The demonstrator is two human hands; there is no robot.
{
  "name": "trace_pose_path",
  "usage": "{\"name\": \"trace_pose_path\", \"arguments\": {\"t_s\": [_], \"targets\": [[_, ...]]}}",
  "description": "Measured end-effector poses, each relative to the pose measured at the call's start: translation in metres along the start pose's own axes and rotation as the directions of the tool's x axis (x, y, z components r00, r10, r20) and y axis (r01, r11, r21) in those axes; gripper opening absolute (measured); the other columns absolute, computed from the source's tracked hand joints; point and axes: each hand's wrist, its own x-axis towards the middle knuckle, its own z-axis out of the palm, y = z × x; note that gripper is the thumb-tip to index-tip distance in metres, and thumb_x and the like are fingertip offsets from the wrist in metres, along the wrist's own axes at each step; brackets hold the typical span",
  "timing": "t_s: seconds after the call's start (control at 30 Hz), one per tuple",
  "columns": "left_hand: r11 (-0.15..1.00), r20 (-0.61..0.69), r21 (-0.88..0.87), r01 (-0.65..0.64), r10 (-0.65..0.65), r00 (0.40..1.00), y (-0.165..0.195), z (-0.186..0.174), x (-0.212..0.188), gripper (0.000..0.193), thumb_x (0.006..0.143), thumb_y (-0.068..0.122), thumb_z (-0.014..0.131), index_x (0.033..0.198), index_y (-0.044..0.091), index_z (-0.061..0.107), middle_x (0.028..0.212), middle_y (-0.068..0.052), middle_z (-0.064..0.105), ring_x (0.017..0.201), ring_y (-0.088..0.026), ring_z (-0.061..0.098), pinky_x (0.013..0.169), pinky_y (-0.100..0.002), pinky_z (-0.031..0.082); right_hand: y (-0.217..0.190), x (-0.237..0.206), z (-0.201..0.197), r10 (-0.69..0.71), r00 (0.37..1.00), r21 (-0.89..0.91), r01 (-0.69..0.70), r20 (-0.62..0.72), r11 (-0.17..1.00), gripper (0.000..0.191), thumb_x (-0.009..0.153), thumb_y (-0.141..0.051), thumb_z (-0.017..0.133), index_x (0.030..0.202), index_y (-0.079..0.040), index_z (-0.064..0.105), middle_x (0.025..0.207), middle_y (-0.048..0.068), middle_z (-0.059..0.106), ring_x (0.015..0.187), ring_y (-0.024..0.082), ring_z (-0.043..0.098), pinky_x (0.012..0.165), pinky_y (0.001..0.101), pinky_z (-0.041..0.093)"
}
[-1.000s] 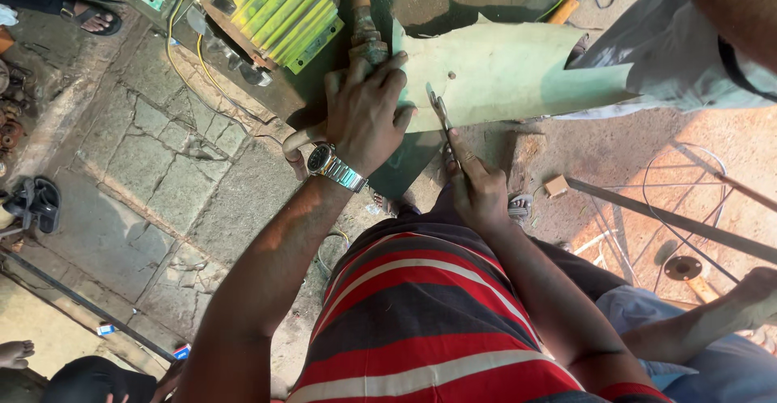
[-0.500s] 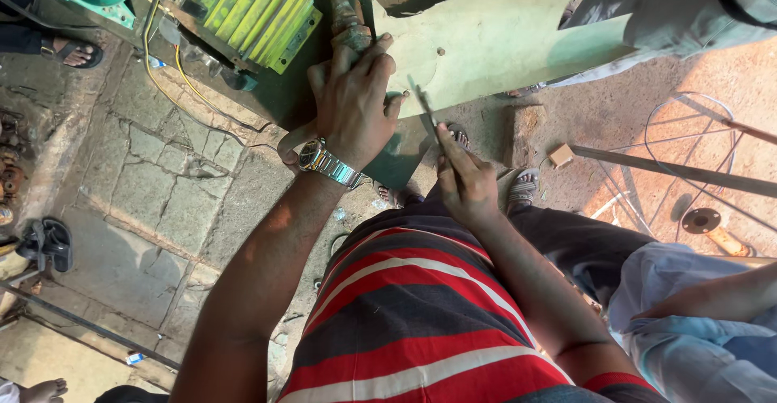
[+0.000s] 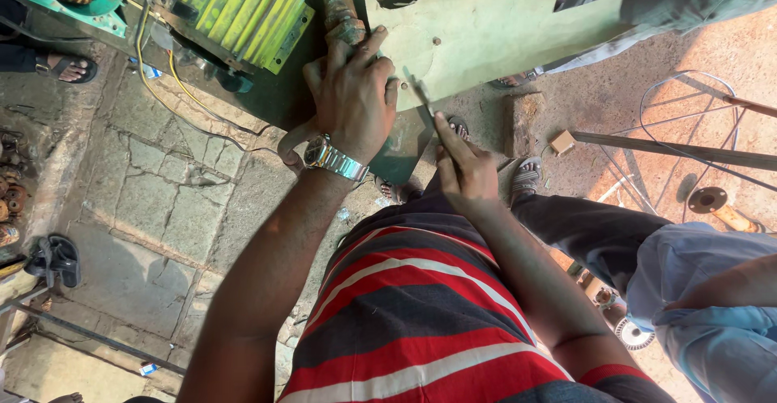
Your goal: The person uses a wrench to press and mark a light green sheet clamped in a vise, then uses shears to cut along the marked line. The sheet is held steady with one hand while the other hand operates the tools.
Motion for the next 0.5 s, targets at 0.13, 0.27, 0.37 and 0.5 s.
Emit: {"name": "trace_pose_path", "arguments": {"t_s": [0.13, 0.27, 0.37, 0.5], "targets": [[1.000, -0.014, -0.005, 0.023, -0.023, 1.000, 0.002, -0.001, 0.001, 0.016, 0.082, 0.022, 0.084, 0.088, 0.008, 0.078, 0.141, -0.005, 0.065, 0.127, -0.031, 0.052, 0.097, -0.061, 0.035, 0.008, -0.002, 0.005, -0.101, 0.993, -0.029, 0.099, -0.055, 0.995, 0.057, 0.097, 0.003, 0.053, 0.153, -0.002, 0.049, 0.089, 0.019, 0.070, 0.075, 0.027, 0.073, 0.068, 0.0374, 0.060], [0.999, -0.017, 0.008, 0.052, -0.052, 0.999, 0.004, -0.001, 0.004, 0.015, 0.081, 0.020, 0.085, 0.086, 0.008, 0.078, 0.141, -0.005, 0.065, 0.126, -0.030, 0.053, 0.098, -0.061, 0.036, 0.017, -0.004, 0.011, -0.067, 0.997, -0.063, 0.064, -0.034, 0.996, 0.054, 0.095, 0.002, 0.059, 0.148, -0.002, 0.055, 0.081, 0.018, 0.071, 0.064, 0.026, 0.071, 0.060, 0.0371, 0.057], [0.998, -0.023, 0.001, 0.061, -0.061, 0.998, 0.006, 0.000, 0.005, 0.017, 0.079, 0.018, 0.086, 0.089, 0.008, 0.078, 0.139, -0.005, 0.066, 0.122, -0.030, 0.054, 0.098, -0.063, 0.036, 0.022, -0.003, 0.015, -0.104, 0.991, -0.092, 0.097, -0.086, 0.991, 0.053, 0.097, 0.002, 0.058, 0.149, -0.001, 0.053, 0.080, 0.016, 0.072, 0.061, 0.023, 0.070, 0.056, 0.0346, 0.057], [0.998, -0.012, 0.009, 0.061, -0.061, 0.998, 0.005, 0.002, 0.005, 0.027, 0.078, 0.017, 0.087, 0.100, 0.007, 0.074, 0.135, -0.006, 0.069, 0.125, -0.032, 0.054, 0.096, -0.063, 0.037, 0.023, -0.004, 0.013, -0.093, 0.995, -0.109, 0.088, -0.043, 0.990, 0.055, 0.097, -0.001, 0.059, 0.151, -0.002, 0.051, 0.083, 0.018, 0.071, 0.064, 0.025, 0.069, 0.059, 0.0369, 0.056]]}}
